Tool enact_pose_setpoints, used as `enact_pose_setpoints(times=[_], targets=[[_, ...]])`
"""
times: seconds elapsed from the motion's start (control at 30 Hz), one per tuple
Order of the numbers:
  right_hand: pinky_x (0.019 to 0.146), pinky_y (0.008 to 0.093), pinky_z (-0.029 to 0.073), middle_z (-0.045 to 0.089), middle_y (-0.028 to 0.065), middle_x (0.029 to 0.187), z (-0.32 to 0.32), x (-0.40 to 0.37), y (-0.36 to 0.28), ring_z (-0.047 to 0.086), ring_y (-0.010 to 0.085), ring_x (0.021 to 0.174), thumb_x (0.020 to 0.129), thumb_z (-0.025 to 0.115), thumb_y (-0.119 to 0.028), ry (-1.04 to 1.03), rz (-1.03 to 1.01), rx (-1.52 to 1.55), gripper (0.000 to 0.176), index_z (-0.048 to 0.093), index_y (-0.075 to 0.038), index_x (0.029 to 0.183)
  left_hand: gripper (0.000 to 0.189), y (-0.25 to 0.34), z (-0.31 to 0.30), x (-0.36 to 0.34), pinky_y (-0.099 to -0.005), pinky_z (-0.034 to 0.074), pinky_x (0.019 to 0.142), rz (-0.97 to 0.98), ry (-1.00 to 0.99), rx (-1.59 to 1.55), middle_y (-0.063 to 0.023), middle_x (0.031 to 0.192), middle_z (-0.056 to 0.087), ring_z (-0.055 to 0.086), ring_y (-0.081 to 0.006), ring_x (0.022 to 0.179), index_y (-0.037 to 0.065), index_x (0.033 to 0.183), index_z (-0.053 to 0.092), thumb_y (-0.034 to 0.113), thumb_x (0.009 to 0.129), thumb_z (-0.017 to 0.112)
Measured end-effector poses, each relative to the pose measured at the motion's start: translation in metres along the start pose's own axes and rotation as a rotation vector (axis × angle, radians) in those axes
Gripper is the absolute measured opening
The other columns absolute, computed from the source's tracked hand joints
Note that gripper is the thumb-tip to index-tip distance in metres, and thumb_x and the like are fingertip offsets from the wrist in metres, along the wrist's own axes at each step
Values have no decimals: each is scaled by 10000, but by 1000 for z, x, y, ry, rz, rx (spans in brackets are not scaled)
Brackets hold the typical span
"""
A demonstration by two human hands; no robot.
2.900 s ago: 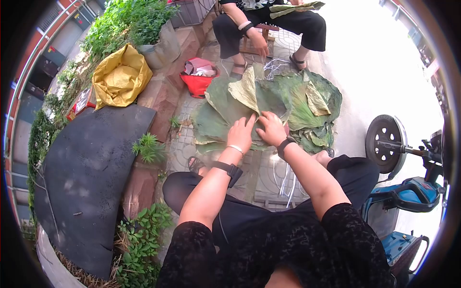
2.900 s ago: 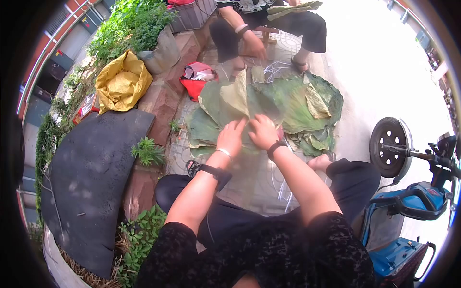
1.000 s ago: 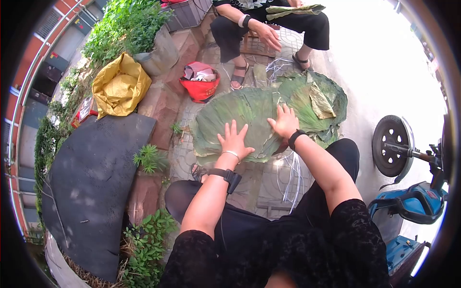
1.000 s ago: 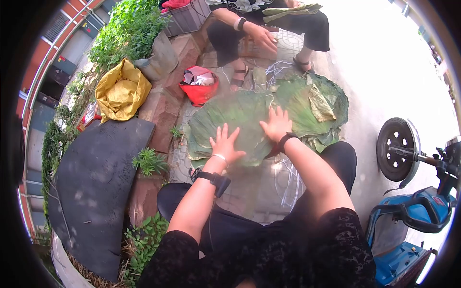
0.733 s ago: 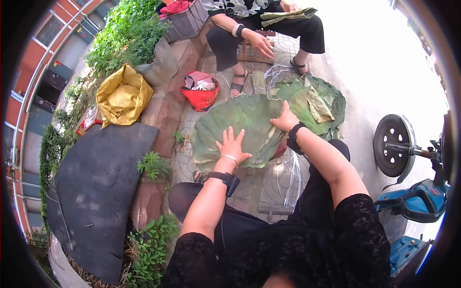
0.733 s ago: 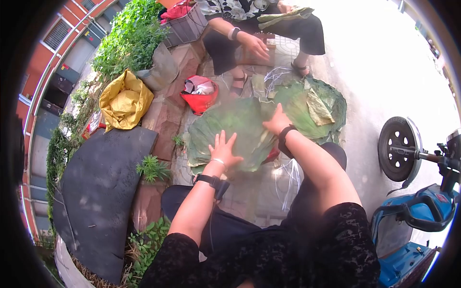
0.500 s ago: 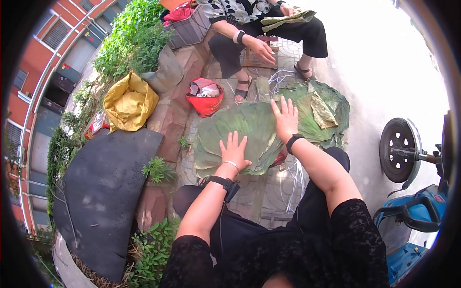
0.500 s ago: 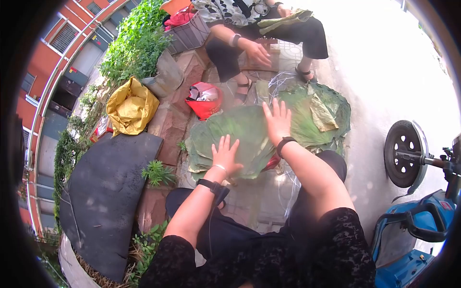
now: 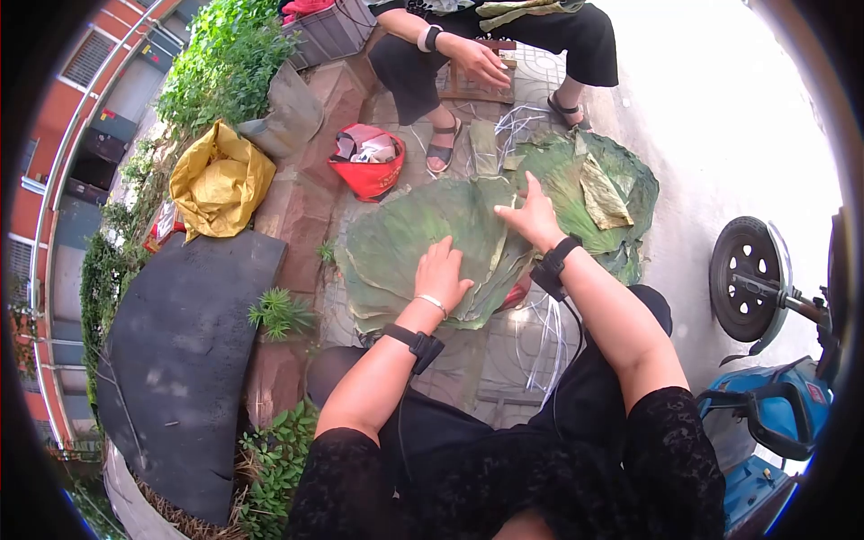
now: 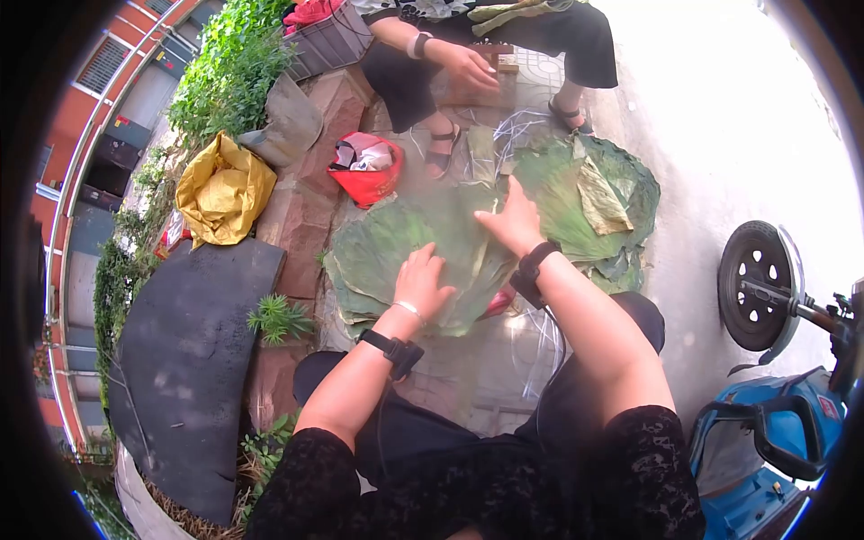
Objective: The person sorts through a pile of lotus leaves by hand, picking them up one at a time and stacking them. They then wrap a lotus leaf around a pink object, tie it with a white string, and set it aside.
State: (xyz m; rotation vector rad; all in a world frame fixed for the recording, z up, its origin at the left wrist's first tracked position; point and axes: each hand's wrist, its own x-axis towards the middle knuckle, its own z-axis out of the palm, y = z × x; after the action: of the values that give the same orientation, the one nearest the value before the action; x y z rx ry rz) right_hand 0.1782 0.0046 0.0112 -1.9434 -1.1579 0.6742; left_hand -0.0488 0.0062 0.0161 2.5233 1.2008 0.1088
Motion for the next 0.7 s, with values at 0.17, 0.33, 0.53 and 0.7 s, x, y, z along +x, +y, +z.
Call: enact_pose_setpoints(times=[0.17,0.33,0.53,0.7], targets=[[787,420,488,638,164,907,11,-31,-40,615,344,872,770,652,-140,-221,-499,103,328,616,-15,1070,370,-22,21,13,-364,473,881,-188,38,-577,-203,1218,564,577,-281,1061,7,1066,620,206,771,721],[815,417,485,634,145,928,27,-83,-50,605,336,897,773,630,-99,-455,-751,39,232,646,-44,998,389,-42,0,13,-378,515,875,-448,-75,-2092,-130,1149,634,625,-252,1025,29,1219,549,309,953,503],[854,401,477,642,146,984,10,-48,-49,606,327,951,841,633,-160,-678,-552,95,220,654,-46,1028,622,-31,-10,19,-419,422,1009,-463,-59,-1873,-145,1289,550,536,-278,1181,36,1326,469,533,954,420],[924,416,453,630,207,1064,-5,19,16,569,368,1056,831,657,-253,74,-53,-127,476,542,-20,1230,724,-38,-18,17,-484,359,1067,-494,-137,-1974,-127,1370,499,461,-301,1275,74,1390,414,628,925,430]])
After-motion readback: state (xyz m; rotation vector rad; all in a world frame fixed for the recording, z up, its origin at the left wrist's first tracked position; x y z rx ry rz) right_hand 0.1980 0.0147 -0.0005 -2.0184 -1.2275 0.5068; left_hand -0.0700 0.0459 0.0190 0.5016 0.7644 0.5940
